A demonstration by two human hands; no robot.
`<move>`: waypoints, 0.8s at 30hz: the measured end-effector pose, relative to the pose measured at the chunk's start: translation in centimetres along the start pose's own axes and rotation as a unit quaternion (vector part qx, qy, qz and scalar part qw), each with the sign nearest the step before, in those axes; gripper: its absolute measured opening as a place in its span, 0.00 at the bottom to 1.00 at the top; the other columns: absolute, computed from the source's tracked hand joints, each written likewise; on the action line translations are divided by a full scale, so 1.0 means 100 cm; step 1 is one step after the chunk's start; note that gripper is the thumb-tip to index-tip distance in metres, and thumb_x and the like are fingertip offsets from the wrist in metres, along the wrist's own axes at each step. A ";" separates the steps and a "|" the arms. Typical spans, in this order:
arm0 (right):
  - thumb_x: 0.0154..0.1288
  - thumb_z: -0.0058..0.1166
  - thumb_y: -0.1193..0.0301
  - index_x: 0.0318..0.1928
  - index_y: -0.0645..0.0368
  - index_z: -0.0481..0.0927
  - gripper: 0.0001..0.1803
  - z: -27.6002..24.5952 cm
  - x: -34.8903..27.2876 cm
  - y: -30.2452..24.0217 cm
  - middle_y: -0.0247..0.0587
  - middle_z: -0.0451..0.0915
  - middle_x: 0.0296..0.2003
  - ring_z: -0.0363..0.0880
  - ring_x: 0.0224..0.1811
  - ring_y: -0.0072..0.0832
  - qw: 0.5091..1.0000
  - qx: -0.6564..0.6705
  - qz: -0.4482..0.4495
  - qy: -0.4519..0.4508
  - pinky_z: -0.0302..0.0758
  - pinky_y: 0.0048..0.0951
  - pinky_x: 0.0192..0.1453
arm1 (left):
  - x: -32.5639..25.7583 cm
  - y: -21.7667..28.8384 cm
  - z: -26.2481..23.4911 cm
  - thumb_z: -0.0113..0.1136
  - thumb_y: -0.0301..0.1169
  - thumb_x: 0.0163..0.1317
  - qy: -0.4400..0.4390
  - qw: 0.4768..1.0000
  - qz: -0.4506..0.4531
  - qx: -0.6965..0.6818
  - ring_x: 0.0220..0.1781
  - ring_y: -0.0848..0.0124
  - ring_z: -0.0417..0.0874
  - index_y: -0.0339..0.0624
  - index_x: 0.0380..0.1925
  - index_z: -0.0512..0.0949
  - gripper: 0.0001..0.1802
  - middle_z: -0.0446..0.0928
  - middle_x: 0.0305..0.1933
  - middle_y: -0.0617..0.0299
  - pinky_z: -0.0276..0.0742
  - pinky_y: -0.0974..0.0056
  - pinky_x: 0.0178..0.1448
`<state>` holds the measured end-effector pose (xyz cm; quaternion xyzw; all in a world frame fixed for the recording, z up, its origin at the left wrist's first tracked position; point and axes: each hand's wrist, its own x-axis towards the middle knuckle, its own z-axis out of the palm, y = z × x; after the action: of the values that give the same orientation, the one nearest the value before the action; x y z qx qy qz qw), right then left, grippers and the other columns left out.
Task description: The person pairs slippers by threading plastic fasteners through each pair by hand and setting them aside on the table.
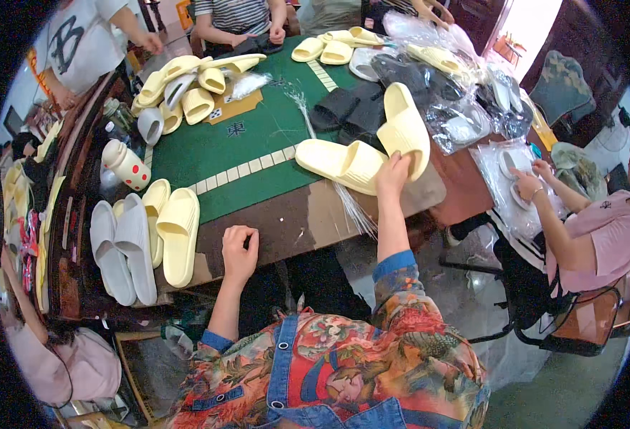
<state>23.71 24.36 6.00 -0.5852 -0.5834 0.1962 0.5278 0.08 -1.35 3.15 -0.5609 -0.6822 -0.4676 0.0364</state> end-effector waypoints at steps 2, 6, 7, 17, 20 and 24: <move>0.69 0.33 0.65 0.47 0.71 0.62 0.18 0.006 0.020 0.039 0.62 0.68 0.46 0.69 0.50 0.47 0.978 0.182 0.067 0.080 0.65 0.42 0.50 | 0.003 0.004 0.007 0.58 0.25 0.51 0.002 1.000 0.015 -0.005 0.38 0.59 0.73 0.40 0.25 0.74 0.03 0.73 0.30 0.58 0.67 0.59 0.42; 0.70 0.33 0.62 0.54 0.64 0.60 0.20 -0.005 -0.004 -0.056 0.49 0.63 0.53 0.67 0.51 0.36 0.866 0.463 0.148 0.118 0.66 0.36 0.54 | -0.001 -0.004 -0.004 0.58 0.25 0.51 0.010 1.000 -0.003 -0.017 0.38 0.58 0.73 0.39 0.25 0.74 0.03 0.73 0.30 0.57 0.68 0.59 0.42; 0.71 0.33 0.61 0.63 0.65 0.50 0.28 -0.009 0.003 -0.054 0.50 0.63 0.55 0.66 0.52 0.37 0.869 0.467 0.131 0.101 0.64 0.29 0.56 | -0.001 -0.004 -0.005 0.57 0.25 0.51 0.015 0.999 -0.007 -0.040 0.37 0.58 0.74 0.39 0.25 0.74 0.02 0.73 0.30 0.56 0.68 0.60 0.42; 0.68 0.40 0.64 0.44 0.64 0.71 0.15 0.010 -0.023 -0.135 0.41 0.75 0.35 0.71 0.40 0.27 0.847 0.144 -0.226 -0.459 0.68 0.29 0.45 | 0.030 -0.003 -0.088 0.53 0.29 0.60 0.250 0.926 -0.180 -0.220 0.44 0.71 0.71 0.36 0.45 0.69 0.14 0.71 0.42 0.59 0.67 0.66 0.50; 0.67 0.41 0.66 0.39 0.63 0.70 0.11 0.034 -0.046 -0.155 0.47 0.75 0.34 0.74 0.39 0.37 0.765 0.060 -0.311 -0.561 0.69 0.33 0.44 | 0.049 0.021 -0.100 0.59 0.34 0.54 0.131 0.989 0.000 0.067 0.50 0.59 0.70 0.38 0.53 0.64 0.27 0.68 0.48 0.52 0.64 0.57 0.55; 0.66 0.42 0.68 0.40 0.63 0.71 0.11 0.074 -0.056 -0.152 0.49 0.75 0.35 0.74 0.39 0.42 0.775 0.062 -0.321 -0.540 0.70 0.33 0.43 | 0.017 0.001 -0.067 0.62 0.37 0.51 -0.078 0.990 -0.109 0.050 0.56 0.51 0.66 0.38 0.60 0.57 0.38 0.65 0.53 0.45 0.62 0.53 0.58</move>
<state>8.89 18.63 14.04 -0.1274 -0.9134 0.3350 0.1931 -3.60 -4.68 7.91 -0.5154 -0.7626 -0.3888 -0.0408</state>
